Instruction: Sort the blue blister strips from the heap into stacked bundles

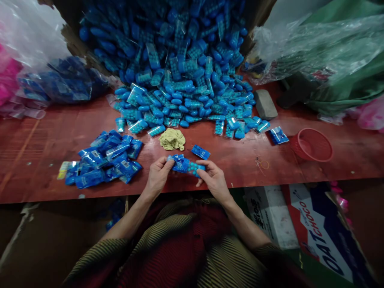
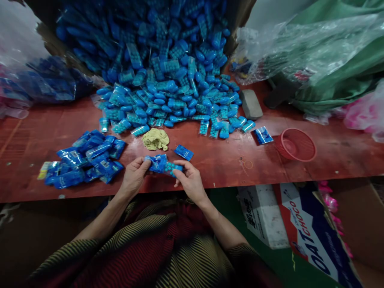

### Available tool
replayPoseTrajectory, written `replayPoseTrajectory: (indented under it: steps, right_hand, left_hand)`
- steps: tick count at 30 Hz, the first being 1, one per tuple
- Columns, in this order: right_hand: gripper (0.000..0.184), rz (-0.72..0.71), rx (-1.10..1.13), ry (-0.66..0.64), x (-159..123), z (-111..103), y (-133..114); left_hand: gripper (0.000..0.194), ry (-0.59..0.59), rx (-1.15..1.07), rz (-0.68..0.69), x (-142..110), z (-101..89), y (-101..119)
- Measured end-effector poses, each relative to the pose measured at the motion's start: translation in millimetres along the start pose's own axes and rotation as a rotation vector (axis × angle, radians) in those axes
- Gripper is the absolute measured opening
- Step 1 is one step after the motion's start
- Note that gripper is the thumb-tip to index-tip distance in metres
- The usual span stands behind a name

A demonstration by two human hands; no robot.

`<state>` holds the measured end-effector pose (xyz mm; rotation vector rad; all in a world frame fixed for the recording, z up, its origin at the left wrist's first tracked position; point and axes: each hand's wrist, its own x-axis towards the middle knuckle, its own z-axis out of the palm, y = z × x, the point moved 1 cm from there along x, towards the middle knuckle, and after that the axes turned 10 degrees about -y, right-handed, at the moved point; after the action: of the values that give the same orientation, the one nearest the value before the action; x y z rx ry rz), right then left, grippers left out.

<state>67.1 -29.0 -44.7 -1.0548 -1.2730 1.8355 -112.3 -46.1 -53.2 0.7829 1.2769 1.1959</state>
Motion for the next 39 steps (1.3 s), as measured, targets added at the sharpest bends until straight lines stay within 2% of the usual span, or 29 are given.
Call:
replayPoseTrajectory:
  steps: [4,10,12,15,18,20,25,28,32,35,39]
  right_hand:
    - [0.026,-0.13,-0.227,0.065,-2.7,-0.8,1.0]
    - [0.028,-0.081,-0.085,0.147,-1.1,11.9,17.0]
    - [0.026,-0.134,-0.193,0.185,-1.2,15.6,22.4]
    - [0.019,-0.287,-0.434,0.203,-2.8,18.7,24.8]
    - [0.018,-0.368,-0.531,0.16,-4.9,18.9,21.2]
    - [0.022,-0.311,-0.473,0.104,-5.5,17.0,17.2]
    - [0.03,-0.014,0.021,-0.151,-1.3,11.9,6.3]
    - [0.035,0.015,0.154,-0.174,4.2,10.0,1.4]
    - [0.044,-0.016,0.114,-0.245,12.9,3.0,-1.2]
    - [0.058,-0.07,0.036,-0.291,18.2,-3.8,-4.7]
    - [0.065,-0.105,-0.097,-0.287,20.0,-6.1,-9.7]
  left_hand:
    - [0.038,0.018,-0.065,-0.025,1.3,1.4,-1.6]
    - [0.046,0.04,-0.378,-0.108,-0.6,18.8,-0.4]
    - [0.046,0.04,-0.463,-0.151,-1.1,23.3,0.5]
    - [0.043,0.036,-0.539,-0.207,-1.1,26.9,0.7]
    - [0.033,0.036,-0.552,-0.234,-0.7,26.8,1.1]
    - [0.027,-0.007,-0.549,-0.264,-0.4,25.5,2.5]
    - [0.024,-0.169,-0.584,-0.269,-1.7,21.7,8.3]
    - [0.025,-0.207,-0.598,-0.258,-3.6,20.6,9.4]
    - [0.027,-0.253,-0.604,-0.281,-5.6,18.0,9.5]
    - [0.031,-0.312,-0.604,-0.295,-7.4,17.8,10.6]
    - [0.027,-0.293,-0.575,-0.287,-10.5,21.9,10.6]
